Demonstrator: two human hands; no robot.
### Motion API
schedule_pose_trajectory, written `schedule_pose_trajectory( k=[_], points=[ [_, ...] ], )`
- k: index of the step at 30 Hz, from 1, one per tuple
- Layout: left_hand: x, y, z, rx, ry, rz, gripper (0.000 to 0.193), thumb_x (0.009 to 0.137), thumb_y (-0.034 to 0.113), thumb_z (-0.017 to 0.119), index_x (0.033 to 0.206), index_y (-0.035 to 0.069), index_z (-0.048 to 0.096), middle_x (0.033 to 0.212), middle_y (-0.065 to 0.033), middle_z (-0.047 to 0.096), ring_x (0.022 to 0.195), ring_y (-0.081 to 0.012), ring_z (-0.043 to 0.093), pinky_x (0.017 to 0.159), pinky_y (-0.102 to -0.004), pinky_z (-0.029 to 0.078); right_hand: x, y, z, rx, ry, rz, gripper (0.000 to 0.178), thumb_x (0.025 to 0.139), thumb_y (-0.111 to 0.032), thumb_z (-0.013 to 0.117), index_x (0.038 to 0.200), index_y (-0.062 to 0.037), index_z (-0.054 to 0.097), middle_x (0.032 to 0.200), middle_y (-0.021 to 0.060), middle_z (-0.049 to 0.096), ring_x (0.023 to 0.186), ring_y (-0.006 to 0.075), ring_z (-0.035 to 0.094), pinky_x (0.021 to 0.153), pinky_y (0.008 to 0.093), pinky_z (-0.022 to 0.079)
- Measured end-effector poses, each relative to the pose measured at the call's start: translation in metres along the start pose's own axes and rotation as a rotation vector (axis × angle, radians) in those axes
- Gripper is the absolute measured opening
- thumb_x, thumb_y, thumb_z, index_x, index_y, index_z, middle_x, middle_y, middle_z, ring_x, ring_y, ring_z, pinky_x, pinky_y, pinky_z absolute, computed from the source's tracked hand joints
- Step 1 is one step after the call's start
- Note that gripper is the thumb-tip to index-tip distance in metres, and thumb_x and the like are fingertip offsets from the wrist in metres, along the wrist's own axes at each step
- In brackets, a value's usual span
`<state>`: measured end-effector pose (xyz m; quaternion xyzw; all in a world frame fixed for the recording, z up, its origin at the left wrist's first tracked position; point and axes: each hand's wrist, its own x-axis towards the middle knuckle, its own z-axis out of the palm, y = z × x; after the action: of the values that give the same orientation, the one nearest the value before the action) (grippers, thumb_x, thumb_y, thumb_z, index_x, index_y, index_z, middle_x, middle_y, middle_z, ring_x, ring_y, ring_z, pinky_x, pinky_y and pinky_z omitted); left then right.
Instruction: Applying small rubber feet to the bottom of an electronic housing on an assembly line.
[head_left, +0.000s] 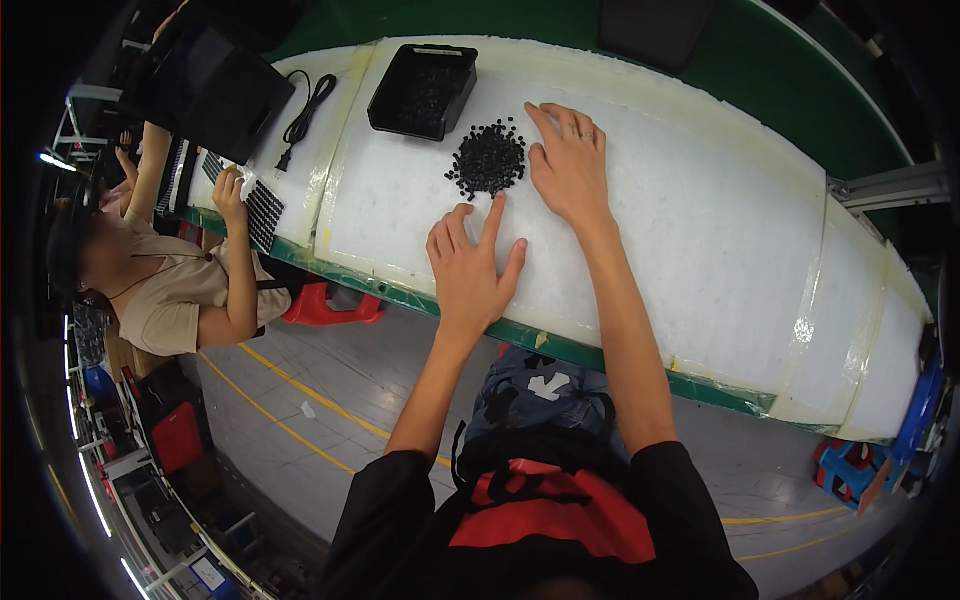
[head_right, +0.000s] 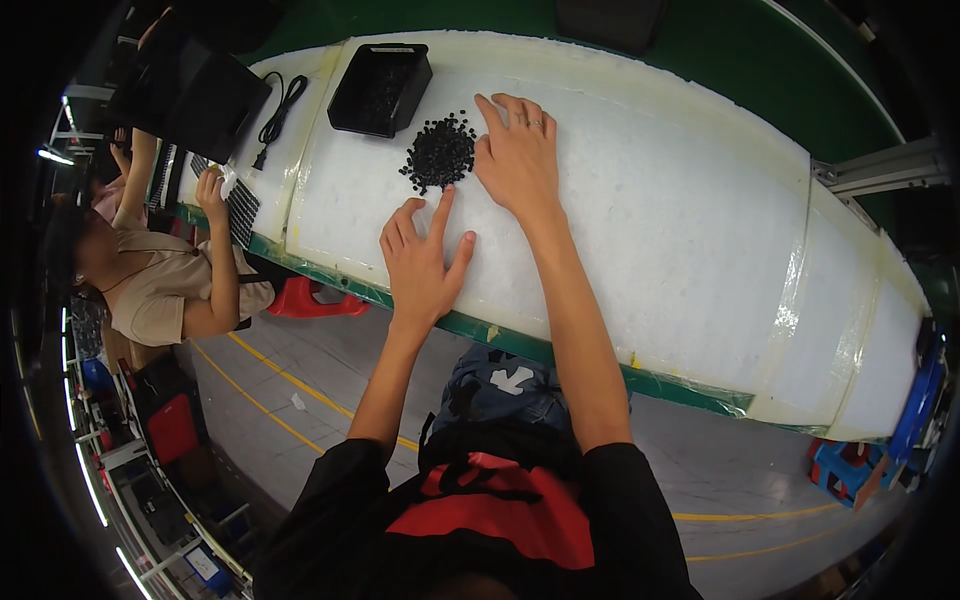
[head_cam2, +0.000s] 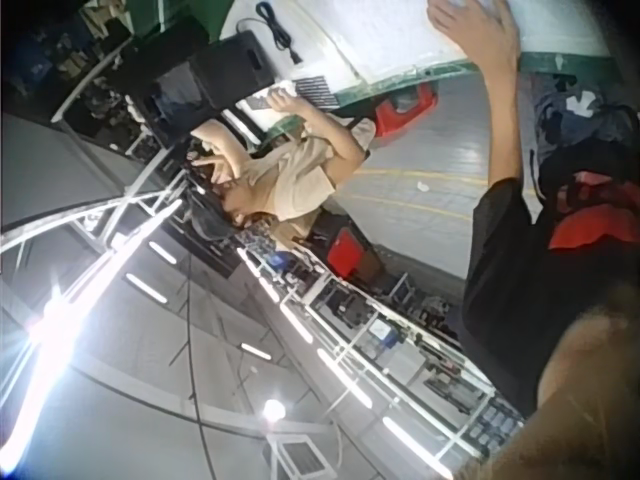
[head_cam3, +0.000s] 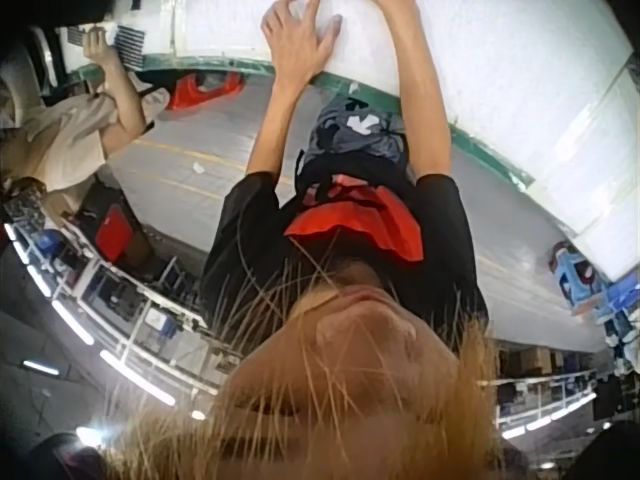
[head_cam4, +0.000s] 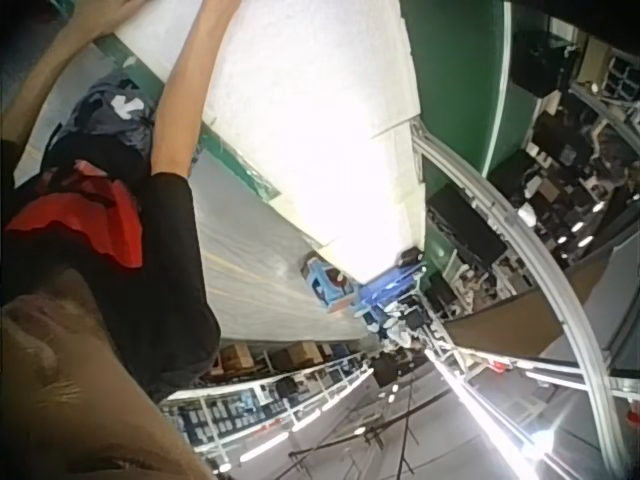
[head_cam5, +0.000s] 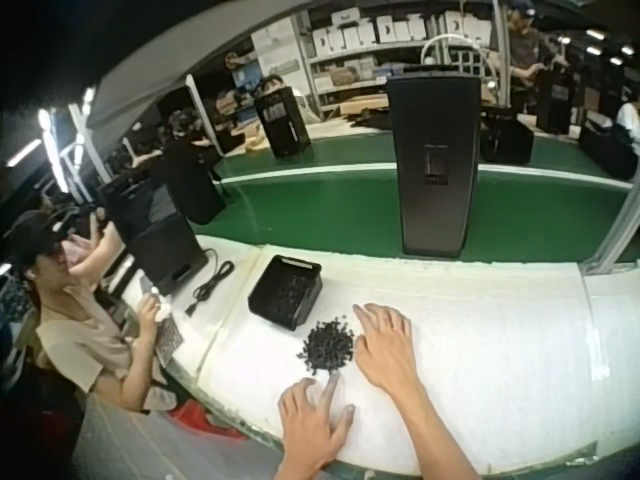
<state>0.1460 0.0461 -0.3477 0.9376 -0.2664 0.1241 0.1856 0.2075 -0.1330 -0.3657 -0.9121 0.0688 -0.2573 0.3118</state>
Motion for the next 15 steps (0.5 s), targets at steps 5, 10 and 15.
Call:
schedule_pose_trajectory(
  k=[5,10,15],
  points=[
    [-0.0014,-0.0030,0.0037,0.022,0.010,-0.005,0.056,0.093,0.039,0.061,0.143,0.014,0.054,0.125,-0.0191,0.047,0.117,-0.0357,0.042,0.105,-0.0489,0.030,0.0048,-0.0035,0.0014,-0.179,-0.083,-0.073,0.047,0.086,-0.013,0.050,0.130,-0.0187,0.065,0.139,0.0067,0.052,0.130,0.0263,0.040,0.111,0.0436,0.027],
    [-0.0010,-0.0023,0.0021,0.045,0.000,-0.014,0.056,0.094,0.040,0.059,0.143,0.014,0.054,0.126,-0.0183,0.047,0.118,-0.0351,0.042,0.105,-0.0487,0.030,0.0037,-0.0021,-0.0034,-0.084,-0.108,-0.114,0.047,0.086,-0.013,0.050,0.130,-0.0192,0.066,0.140,0.0073,0.051,0.132,0.0255,0.039,0.112,0.0436,0.026],
    [-0.0002,-0.0010,0.0031,0.033,0.018,-0.017,0.057,0.093,0.040,0.061,0.143,0.014,0.054,0.126,-0.0181,0.047,0.118,-0.0349,0.042,0.105,-0.0486,0.030,0.0051,0.0024,0.0024,-0.067,-0.026,-0.043,0.047,0.086,-0.013,0.050,0.128,-0.0211,0.067,0.140,0.0066,0.051,0.132,0.0250,0.039,0.113,0.0427,0.026]
  ],
)
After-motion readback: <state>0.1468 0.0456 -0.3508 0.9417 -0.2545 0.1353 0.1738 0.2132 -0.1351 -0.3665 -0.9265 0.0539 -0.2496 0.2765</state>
